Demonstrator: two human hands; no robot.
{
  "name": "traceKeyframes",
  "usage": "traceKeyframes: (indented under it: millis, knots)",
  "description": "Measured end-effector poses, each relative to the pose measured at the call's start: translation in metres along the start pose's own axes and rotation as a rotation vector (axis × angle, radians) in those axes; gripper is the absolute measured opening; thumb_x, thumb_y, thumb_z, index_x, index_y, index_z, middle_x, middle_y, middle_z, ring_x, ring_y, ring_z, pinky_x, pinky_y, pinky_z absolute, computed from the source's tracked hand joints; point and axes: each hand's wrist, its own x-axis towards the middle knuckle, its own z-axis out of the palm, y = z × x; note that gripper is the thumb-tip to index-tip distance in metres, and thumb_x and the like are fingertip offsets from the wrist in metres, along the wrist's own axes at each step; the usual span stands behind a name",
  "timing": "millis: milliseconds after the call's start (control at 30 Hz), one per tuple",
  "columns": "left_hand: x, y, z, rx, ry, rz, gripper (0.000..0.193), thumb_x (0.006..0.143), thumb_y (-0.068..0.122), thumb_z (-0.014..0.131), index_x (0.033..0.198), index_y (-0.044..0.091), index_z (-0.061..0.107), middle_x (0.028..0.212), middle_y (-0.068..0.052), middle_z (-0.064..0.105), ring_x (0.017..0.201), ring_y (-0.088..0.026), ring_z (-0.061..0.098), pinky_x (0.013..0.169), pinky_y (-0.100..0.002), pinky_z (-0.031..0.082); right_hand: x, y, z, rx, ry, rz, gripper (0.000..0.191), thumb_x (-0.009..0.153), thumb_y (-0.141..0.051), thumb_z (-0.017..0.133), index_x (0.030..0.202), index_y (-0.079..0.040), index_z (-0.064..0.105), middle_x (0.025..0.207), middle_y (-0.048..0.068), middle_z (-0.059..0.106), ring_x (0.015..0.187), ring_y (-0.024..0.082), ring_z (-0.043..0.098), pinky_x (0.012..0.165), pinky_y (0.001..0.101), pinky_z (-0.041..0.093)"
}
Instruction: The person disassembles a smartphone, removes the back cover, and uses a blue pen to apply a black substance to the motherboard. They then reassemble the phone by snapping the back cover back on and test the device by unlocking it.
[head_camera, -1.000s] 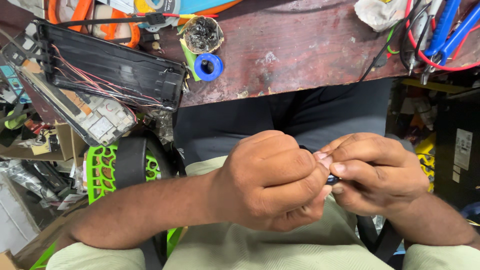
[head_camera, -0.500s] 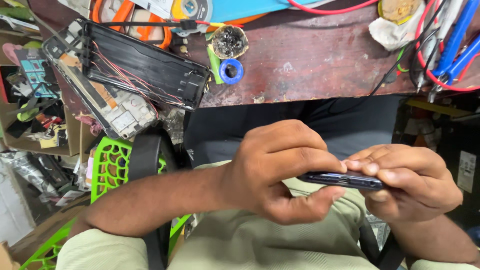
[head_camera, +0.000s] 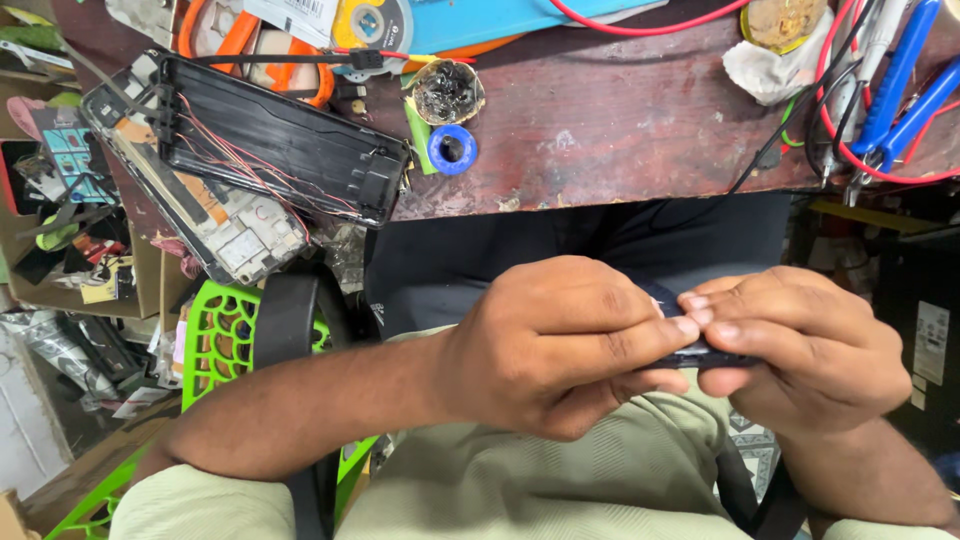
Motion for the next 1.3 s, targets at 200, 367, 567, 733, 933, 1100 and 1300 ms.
traceKeyframes:
  millis: [200, 367, 567, 733, 933, 1100, 1300]
  knots:
    - [0.001, 0.001, -0.001, 0.056, -0.009, -0.017, 0.035, 0.095, 0.014, 0.084, 0.12, -0.004, 0.067, 0.096, -0.011, 0.069, 0.092, -0.029, 0.073, 0.076, -0.038, 0.06, -0.004, 0.005, 0.0, 0.015, 0.024, -0.021, 0.036, 0.094, -0.032, 0.075, 0.097, 0.002, 0.064, 0.09, 0.013, 0.069, 0.084, 0.027, 0.075, 0.076, 0.0394, 0.066]
    - [-0.001, -0.014, -0.001, 0.07, -0.004, -0.176, 0.037, 0.092, 0.02, 0.084, 0.12, 0.003, 0.069, 0.102, -0.01, 0.071, 0.088, -0.025, 0.071, 0.076, -0.034, 0.058, -0.032, 0.014, -0.001, 0.181, 0.333, 0.196, 0.039, 0.106, -0.038, 0.071, 0.114, -0.001, 0.062, 0.099, 0.012, 0.068, 0.089, 0.021, 0.075, 0.081, 0.0379, 0.067]
    - [0.0, -0.019, 0.001, 0.202, 0.024, -0.259, 0.031, 0.096, 0.014, 0.08, 0.122, 0.002, 0.069, 0.099, -0.01, 0.069, 0.085, -0.026, 0.069, 0.074, -0.035, 0.055, -0.03, 0.047, -0.01, 0.53, 0.487, 0.291, 0.039, 0.111, -0.031, 0.076, 0.114, 0.006, 0.063, 0.103, 0.015, 0.066, 0.093, 0.024, 0.073, 0.088, 0.0488, 0.066]
    - [-0.001, -0.01, -0.013, 0.418, -0.048, -0.179, 0.029, 0.091, 0.008, 0.076, 0.117, -0.002, 0.068, 0.092, -0.009, 0.062, 0.084, -0.028, 0.064, 0.074, -0.042, 0.049, 0.015, 0.046, -0.029, 0.067, 0.053, 0.082, 0.039, 0.1, -0.031, 0.071, 0.108, 0.006, 0.063, 0.101, 0.017, 0.07, 0.089, 0.027, 0.075, 0.078, 0.0386, 0.065]
    - [0.003, -0.006, -0.012, 0.588, -0.186, -0.115, 0.028, 0.088, 0.005, 0.068, 0.115, -0.004, 0.068, 0.09, -0.007, 0.057, 0.083, -0.024, 0.059, 0.071, -0.039, 0.045, 0.034, 0.018, -0.023, -0.115, -0.218, 0.022, 0.024, 0.094, -0.019, 0.072, 0.1, 0.002, 0.063, 0.099, 0.02, 0.072, 0.089, 0.03, 0.076, 0.078, 0.0345, 0.061]
    - [0.006, -0.005, -0.013, 0.622, -0.237, -0.092, 0.028, 0.089, 0.009, 0.069, 0.114, -0.004, 0.067, 0.089, -0.006, 0.056, 0.083, -0.023, 0.057, 0.071, -0.038, 0.043, 0.036, 0.014, -0.018, -0.178, -0.223, -0.008, 0.024, 0.094, -0.02, 0.072, 0.101, 0.002, 0.065, 0.096, 0.019, 0.073, 0.087, 0.03, 0.076, 0.074, 0.0341, 0.061]
    - [0.009, -0.005, -0.016, 0.611, -0.243, -0.101, 0.023, 0.093, 0.013, 0.071, 0.11, -0.001, 0.067, 0.087, -0.006, 0.054, 0.081, -0.023, 0.056, 0.07, -0.039, 0.042, 0.032, 0.017, -0.011, -0.197, -0.162, -0.043, 0.021, 0.096, -0.018, 0.07, 0.1, 0.002, 0.066, 0.094, 0.017, 0.073, 0.084, 0.028, 0.076, 0.074, 0.0346, 0.062]
